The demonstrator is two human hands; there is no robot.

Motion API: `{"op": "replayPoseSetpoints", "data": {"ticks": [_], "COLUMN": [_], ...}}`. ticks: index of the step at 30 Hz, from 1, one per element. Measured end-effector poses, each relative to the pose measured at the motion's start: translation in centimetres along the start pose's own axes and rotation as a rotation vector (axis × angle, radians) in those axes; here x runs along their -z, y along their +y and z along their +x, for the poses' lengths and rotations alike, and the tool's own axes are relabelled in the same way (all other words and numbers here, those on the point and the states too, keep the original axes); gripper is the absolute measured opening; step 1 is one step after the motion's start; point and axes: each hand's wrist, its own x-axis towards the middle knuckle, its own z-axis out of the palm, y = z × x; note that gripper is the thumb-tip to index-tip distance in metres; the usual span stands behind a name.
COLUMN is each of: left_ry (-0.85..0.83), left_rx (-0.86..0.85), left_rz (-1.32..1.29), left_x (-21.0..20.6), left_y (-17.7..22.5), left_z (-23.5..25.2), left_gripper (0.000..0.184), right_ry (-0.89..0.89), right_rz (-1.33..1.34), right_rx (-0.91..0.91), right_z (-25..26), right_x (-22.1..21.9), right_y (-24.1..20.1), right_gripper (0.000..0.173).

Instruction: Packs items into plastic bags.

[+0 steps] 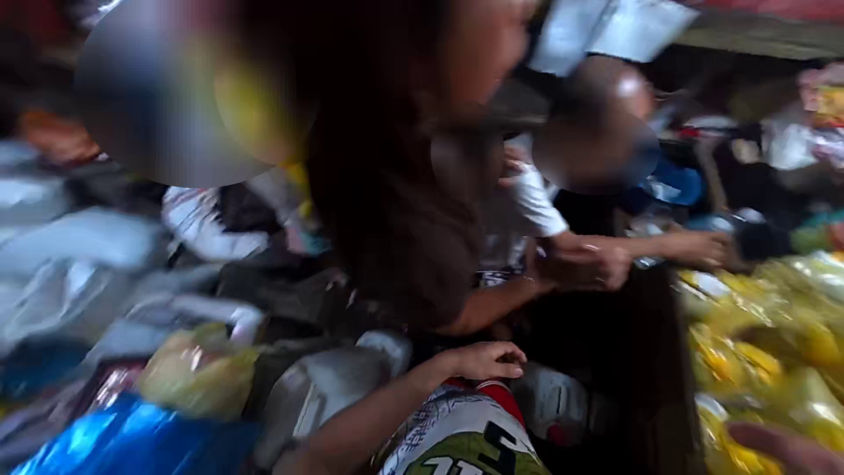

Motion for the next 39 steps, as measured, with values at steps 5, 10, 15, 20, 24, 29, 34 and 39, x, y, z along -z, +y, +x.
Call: {"op": "replayPoseSetpoints", "data": {"ticks": [5, 10, 15, 20, 24, 29, 34, 39], "left_ry": [0.010, 0.376, 1.255, 1.664, 1.666, 1.608, 1.619, 1.571], "left_rx": [-0.005, 0.118, 0.391, 0.925, 1.016, 1.023, 1.075, 1.037], "left_rz": [0.081, 0.105, -0.123, 0.088, 0.155, 0.234, 0.174, 0.084], "left_x": [0.1, -1.6, -4.6, -6.2, -6.1, -6.0, -5.6, -4.9], "left_y": [-1.0, -3.6, -6.2, -12.3, -17.1, -19.3, -19.5, -18.7], "left_z": [-5.4, -10.0, -17.9, -26.9, -30.8, -32.2, -32.2, -33.2], "left_gripper": [0.044, 0.039, 0.051, 0.059, 0.054, 0.038, 0.033, 0.035], "right_ry": [-1.106, -1.281, -1.340, -1.244, -1.249, -1.130, -1.061, -1.041], "right_rz": [0.026, 0.092, 0.129, 0.063, -0.098, -0.280, -0.383, -0.429], "right_rx": [0.263, 0.386, 0.327, 0.428, 0.494, 0.577, 0.558, 0.441], "right_z": [4.5, 3.8, 5.3, 5.4, 6.1, 7.2, 8.3, 9.9], "right_x": [-15.2, -26.0, -32.7, -38.1, -42.4, -46.2, -48.8, -50.0], "right_y": [-3.0, -1.2, -2.2, -4.0, -4.8, -6.5, -7.4, -7.3], "right_gripper": [0.031, 0.033, 0.037, 0.040, 0.040, 0.034, 0.035, 0.037]}}
